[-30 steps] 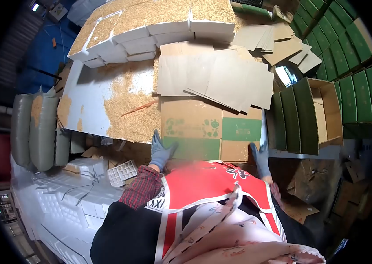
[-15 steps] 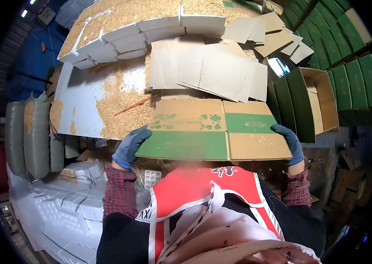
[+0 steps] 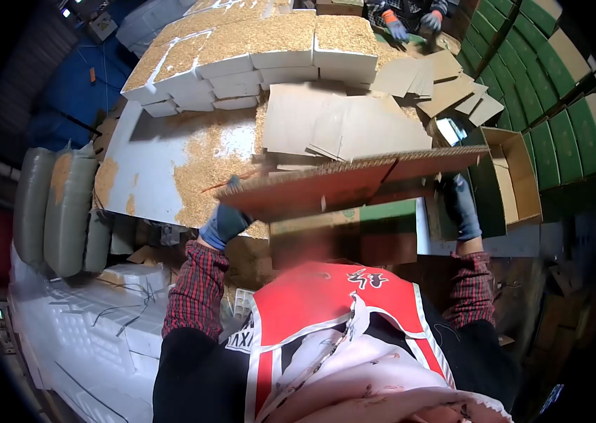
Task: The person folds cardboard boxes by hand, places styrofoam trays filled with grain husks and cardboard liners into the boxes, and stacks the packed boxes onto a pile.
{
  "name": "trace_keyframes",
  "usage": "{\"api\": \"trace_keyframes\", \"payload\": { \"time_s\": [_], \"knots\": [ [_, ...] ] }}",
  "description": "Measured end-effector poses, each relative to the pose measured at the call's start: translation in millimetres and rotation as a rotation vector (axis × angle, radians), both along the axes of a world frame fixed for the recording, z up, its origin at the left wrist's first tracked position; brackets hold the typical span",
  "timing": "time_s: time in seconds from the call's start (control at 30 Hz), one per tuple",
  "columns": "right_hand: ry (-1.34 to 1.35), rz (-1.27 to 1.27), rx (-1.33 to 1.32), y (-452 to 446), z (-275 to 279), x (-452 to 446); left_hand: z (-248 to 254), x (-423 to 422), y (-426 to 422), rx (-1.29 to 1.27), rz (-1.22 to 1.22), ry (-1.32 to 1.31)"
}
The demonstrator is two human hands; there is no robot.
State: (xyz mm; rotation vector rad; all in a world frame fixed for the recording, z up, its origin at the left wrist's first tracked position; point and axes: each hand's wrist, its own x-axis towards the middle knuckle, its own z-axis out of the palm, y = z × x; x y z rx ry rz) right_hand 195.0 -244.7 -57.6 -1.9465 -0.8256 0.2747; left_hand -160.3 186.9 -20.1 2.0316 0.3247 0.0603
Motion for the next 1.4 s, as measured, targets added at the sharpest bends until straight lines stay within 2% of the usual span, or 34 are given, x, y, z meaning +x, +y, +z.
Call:
{"api": "trace_keyframes", "payload": {
  "time_s": [0.07,0.1,0.13,0.17,0.23,0.3,0.33,0.37,0.4,0.43,0.5,0.53,0.57,0.6,0.67,0.7,0.77,0.8,0.83,0.9,0.93,1.0,1.03,1.07,1.1,1.13,1.17,1.2,1.23,1.3,1.33,1.37,1.4],
  "knots": [
    [0.287,-0.051,0.176,16.7,-46.4,-14.5,-40.1,-8.2,-5.6,-0.772,0.171,0.054],
    [0.151,-0.086,0.13,22.1,-58.8,-26.7,-49.9,-11.7,-9.6,-1.165,0.258,0.077],
    [0.013,-0.12,0.086,28.7,-66.3,-39.6,-29.1,-11.2,-17.0,-1.143,0.082,0.131],
    [0.132,-0.248,0.182,36.6,-50.7,-47.6,-8.5,-10.9,-24.5,-1.107,-0.098,0.171],
    [0.312,-0.427,0.477,56.4,-9.4,-69.1,-10.3,-0.2,-61.1,-0.661,-0.286,-0.045],
    [0.295,-0.237,0.466,51.3,-16.2,-64.8,26.5,25.7,-90.7,-0.372,-0.568,-0.031],
    [0.289,-0.142,0.462,49.3,-19.4,-62.0,35.6,34.8,-92.2,-0.374,-0.668,0.04],
    [0.135,-0.282,0.314,74.0,16.5,-80.4,44.5,44.1,-93.6,-0.372,-0.769,0.111],
    [-0.02,-0.419,0.157,91.1,48.6,-98.9,24.2,45.2,-102.6,-0.364,-0.739,0.066],
    [0.093,-0.339,0.343,82.8,33.9,-93.4,10.4,49.1,-104.8,-0.282,-0.771,-0.029],
    [0.122,-0.338,0.325,66.5,34.3,-93.8,-12.1,56.4,-103.4,-0.037,-0.871,-0.269],
    [0.142,-0.341,0.316,57.5,32.8,-98.1,3.3,56.1,-106.1,-0.261,-0.788,-0.11],
    [0.272,-0.31,0.344,49.4,44.2,-109.4,18.7,55.8,-108.9,-0.515,-0.662,0.032],
    [0.254,-0.349,0.358,41.4,39.9,-114.0,34.1,55.4,-111.7,-0.745,-0.503,0.143],
    [0.237,-0.409,0.424,30.9,41.0,-122.6,44.9,61.8,-104.1,-0.641,-0.371,0.065],
    [0.192,-0.398,0.4,28.1,46.4,-125.0,36.1,62.1,-99.2,-0.797,-0.327,-0.1],
    [0.105,-0.382,0.354,32.4,74.7,-138.9,57.0,61.7,-94.5,-0.838,-0.05,-0.226],
    [0.077,-0.386,0.253,42.2,92.6,-148.4,56.5,66.9,-91.4,-0.815,0.055,-0.307],
    [0.047,-0.322,0.184,53.2,86.1,-149.3,56.0,72.1,-88.3,-0.783,0.159,-0.384],
    [-0.275,-0.108,-0.096,79.2,74.9,-145.4,24.4,89.4,-85.1,-0.688,0.394,-0.506],
    [-0.562,0.049,-0.317,88.7,72.4,-144.5,26.8,97.5,-95.0,-0.444,0.407,-0.607],
    [-0.617,0.105,-0.401,95.9,38.9,-140.2,40.9,114.4,-122.9,0.053,0.428,-0.798],
    [-0.608,0.1,-0.342,97.2,40.5,-133.4,65.4,110.4,-133.6,0.454,0.317,-0.856],
    [-0.411,0.109,-0.276,93.5,55.5,-126.7,62.3,116.7,-138.6,0.712,0.116,-0.99],
    [-0.155,0.103,0.017,84.2,49.4,-120.5,63.4,128.2,-139.5,0.592,-0.371,-0.876],
    [0.106,0.103,0.3,68.0,41.8,-116.0,43.4,144.1,-151.6,0.577,-0.573,-0.837],
    [0.299,0.06,0.323,46.4,42.7,-111.0,18.4,151.2,-160.8,0.575,-0.636,-0.733],
    [0.414,0.111,0.37,28.1,53.4,-115.4,-4.6,152.8,-162.5,0.572,-0.651,-0.452],
    [0.532,0.156,0.412,9.6,64.4,-120.1,-18.3,159.4,-159.6,0.497,-0.649,-0.458],
    [0.412,0.324,0.26,-14.3,68.1,-133.6,-25.7,173.6,-153.3,0.382,-0.666,-0.459],
    [0.251,0.354,0.043,-17.7,55.8,-134.4,-25.8,177.4,-151.3,0.338,-0.68,-0.445],
    [0.181,0.243,0.013,-7.4,42.6,-139.7,-22.4,177.8,-151.3,0.248,-0.673,-0.383],
    [0.445,0.11,0.174,4.8,34.4,-144.3,-26.1,181.7,-148.9,0.166,-0.663,-0.427]
  ]
}}
